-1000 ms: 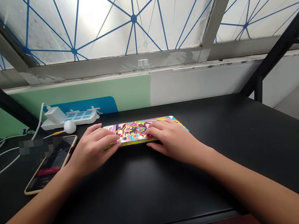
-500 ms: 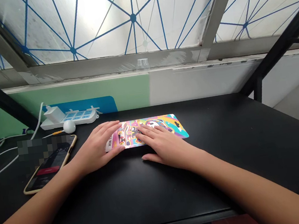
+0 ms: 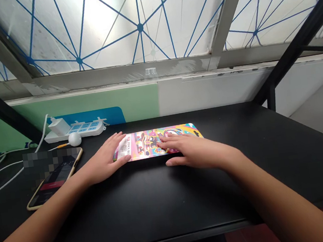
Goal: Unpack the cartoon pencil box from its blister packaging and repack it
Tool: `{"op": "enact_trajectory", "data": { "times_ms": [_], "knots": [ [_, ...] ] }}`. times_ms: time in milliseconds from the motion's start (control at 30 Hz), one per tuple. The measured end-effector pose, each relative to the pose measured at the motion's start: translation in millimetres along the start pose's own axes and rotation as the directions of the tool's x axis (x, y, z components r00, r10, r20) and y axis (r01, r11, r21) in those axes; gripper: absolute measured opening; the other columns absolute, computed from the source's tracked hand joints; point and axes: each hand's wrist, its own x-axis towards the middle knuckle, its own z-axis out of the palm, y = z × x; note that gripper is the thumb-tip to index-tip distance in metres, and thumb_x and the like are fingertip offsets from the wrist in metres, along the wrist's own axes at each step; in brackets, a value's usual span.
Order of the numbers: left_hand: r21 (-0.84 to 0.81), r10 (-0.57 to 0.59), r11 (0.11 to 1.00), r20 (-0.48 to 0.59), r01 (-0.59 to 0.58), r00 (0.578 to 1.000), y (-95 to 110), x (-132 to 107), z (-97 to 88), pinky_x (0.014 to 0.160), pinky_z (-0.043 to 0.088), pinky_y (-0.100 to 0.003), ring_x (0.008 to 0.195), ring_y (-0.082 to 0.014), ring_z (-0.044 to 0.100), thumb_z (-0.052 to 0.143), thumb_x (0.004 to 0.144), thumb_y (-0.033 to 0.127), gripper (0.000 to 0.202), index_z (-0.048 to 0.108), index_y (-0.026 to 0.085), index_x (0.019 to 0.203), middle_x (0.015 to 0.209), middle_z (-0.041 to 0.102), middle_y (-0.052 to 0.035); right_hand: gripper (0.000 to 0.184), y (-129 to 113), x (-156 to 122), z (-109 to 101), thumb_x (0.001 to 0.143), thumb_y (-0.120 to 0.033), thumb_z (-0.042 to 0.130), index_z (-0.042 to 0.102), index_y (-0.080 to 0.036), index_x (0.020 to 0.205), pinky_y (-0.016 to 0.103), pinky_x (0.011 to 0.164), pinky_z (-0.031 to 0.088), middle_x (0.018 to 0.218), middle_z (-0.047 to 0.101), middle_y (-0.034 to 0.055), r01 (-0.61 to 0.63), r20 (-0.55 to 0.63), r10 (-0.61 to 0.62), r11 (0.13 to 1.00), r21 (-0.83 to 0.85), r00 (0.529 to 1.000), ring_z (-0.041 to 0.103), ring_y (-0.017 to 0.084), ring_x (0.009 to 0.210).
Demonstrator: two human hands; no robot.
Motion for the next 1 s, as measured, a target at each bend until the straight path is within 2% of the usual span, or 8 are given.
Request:
{"op": "enact_trajectory", "data": {
  "times_ms": [133, 267, 367, 500, 600, 667, 833, 1000],
  "knots": [
    [0.006, -0.019, 1.0, 0.021, 0.019, 1.0, 2, 1, -2.0, 0.123, 0.024, -0.057, 0.156, -0.0338, 0.016, 0.045, 0.096, 0.065, 0.08, 0.034, 0.013, 0.156, 0.167, 0.026, -0.0179, 0.042, 23, -10, -15, 0.095, -0.058, 0.057, 0.07, -0.036, 0.128, 0.049, 0.104, 0.053, 0.135, 0.069, -0.0015, -0.109, -0.002, 0.109, 0.994, 0.027, 0.994, 0.059, 0.032, 0.131],
    [0.032, -0.039, 0.999, 0.052, 0.037, 0.998, 6, 1, -4.6, 0.124, 0.022, -0.055, 0.157, -0.0324, 0.014, 0.044, 0.097, 0.066, 0.077, 0.037, 0.018, 0.156, 0.168, 0.024, -0.0137, 0.048, 22, -1, -14, 0.095, -0.064, 0.052, 0.074, -0.031, 0.122, 0.057, 0.102, 0.049, 0.12, 0.077, 0.0052, -0.201, -0.126, 0.186, 0.973, -0.116, 0.974, 0.072, 0.033, 0.108],
    [0.051, -0.047, 0.998, 0.066, 0.043, 0.997, 7, 0, -5.2, 0.124, 0.022, -0.056, 0.157, -0.0326, 0.012, 0.041, 0.097, 0.068, 0.075, 0.04, 0.02, 0.155, 0.169, 0.022, -0.0114, 0.059, 3, 13, 2, 0.096, -0.065, 0.05, 0.065, -0.024, 0.135, 0.065, 0.113, 0.035, 0.138, 0.066, 0.0127, -0.115, -0.209, 0.069, 0.969, -0.22, 0.975, 0.064, 0.036, 0.123],
    [0.067, -0.038, 0.997, 0.06, 0.034, 0.997, 6, 0, -3.3, 0.123, 0.022, -0.058, 0.157, -0.0327, 0.013, 0.039, 0.097, 0.07, 0.076, 0.039, 0.021, 0.155, 0.169, 0.021, -0.0101, 0.079, -28, 29, 31, 0.093, -0.069, 0.051, 0.045, -0.018, 0.153, 0.063, 0.119, 0.028, 0.162, 0.038, 0.0156, 0.061, -0.137, -0.095, 0.969, -0.238, 0.986, 0.034, 0.038, 0.149],
    [0.079, -0.03, 0.997, 0.062, 0.025, 0.998, 5, 0, -2.2, 0.123, 0.021, -0.057, 0.157, -0.032, 0.013, 0.037, 0.097, 0.072, 0.077, 0.037, 0.022, 0.157, 0.169, 0.021, -0.0093, 0.087, -40, 35, 43, 0.09, -0.072, 0.053, 0.036, -0.02, 0.158, 0.064, 0.12, 0.025, 0.164, 0.032, 0.0134, 0.098, -0.1, -0.121, 0.971, -0.216, 0.988, 0.02, 0.039, 0.153],
    [0.086, -0.032, 0.996, 0.069, 0.026, 0.997, 5, -1, -2.5, 0.123, 0.021, -0.057, 0.157, -0.0317, 0.014, 0.036, 0.097, 0.073, 0.078, 0.036, 0.023, 0.157, 0.17, 0.02, -0.0089, 0.084, -39, 33, 40, 0.091, -0.07, 0.053, 0.035, -0.024, 0.158, 0.064, 0.12, 0.026, 0.165, 0.032, 0.0111, 0.09, -0.089, -0.108, 0.978, -0.186, 0.99, 0.02, 0.039, 0.153],
    [0.096, -0.039, 0.995, 0.079, 0.031, 0.996, 5, -1, -4.8, 0.123, 0.023, -0.057, 0.157, -0.032, 0.014, 0.034, 0.098, 0.072, 0.079, 0.035, 0.021, 0.158, 0.17, 0.019, -0.0098, 0.063, -11, 12, 11, 0.095, -0.063, 0.054, 0.052, -0.03, 0.148, 0.057, 0.117, 0.036, 0.158, 0.046, 0.0057, 0.067, -0.041, -0.071, 0.994, -0.092, 0.997, 0.038, 0.035, 0.147],
    [0.096, -0.014, 0.995, 0.051, 0.009, 0.999, 3, -1, -4.1, 0.121, 0.026, -0.059, 0.156, -0.0334, 0.016, 0.036, 0.098, 0.071, 0.078, 0.037, 0.021, 0.157, 0.169, 0.022, -0.011, 0.045, 7, 3, -4, 0.094, -0.058, 0.06, 0.071, -0.032, 0.128, 0.052, 0.104, 0.052, 0.129, 0.073, 0.0042, -0.022, -0.142, 0.008, 0.995, -0.096, 0.99, 0.063, 0.033, 0.124]
  ]
}}
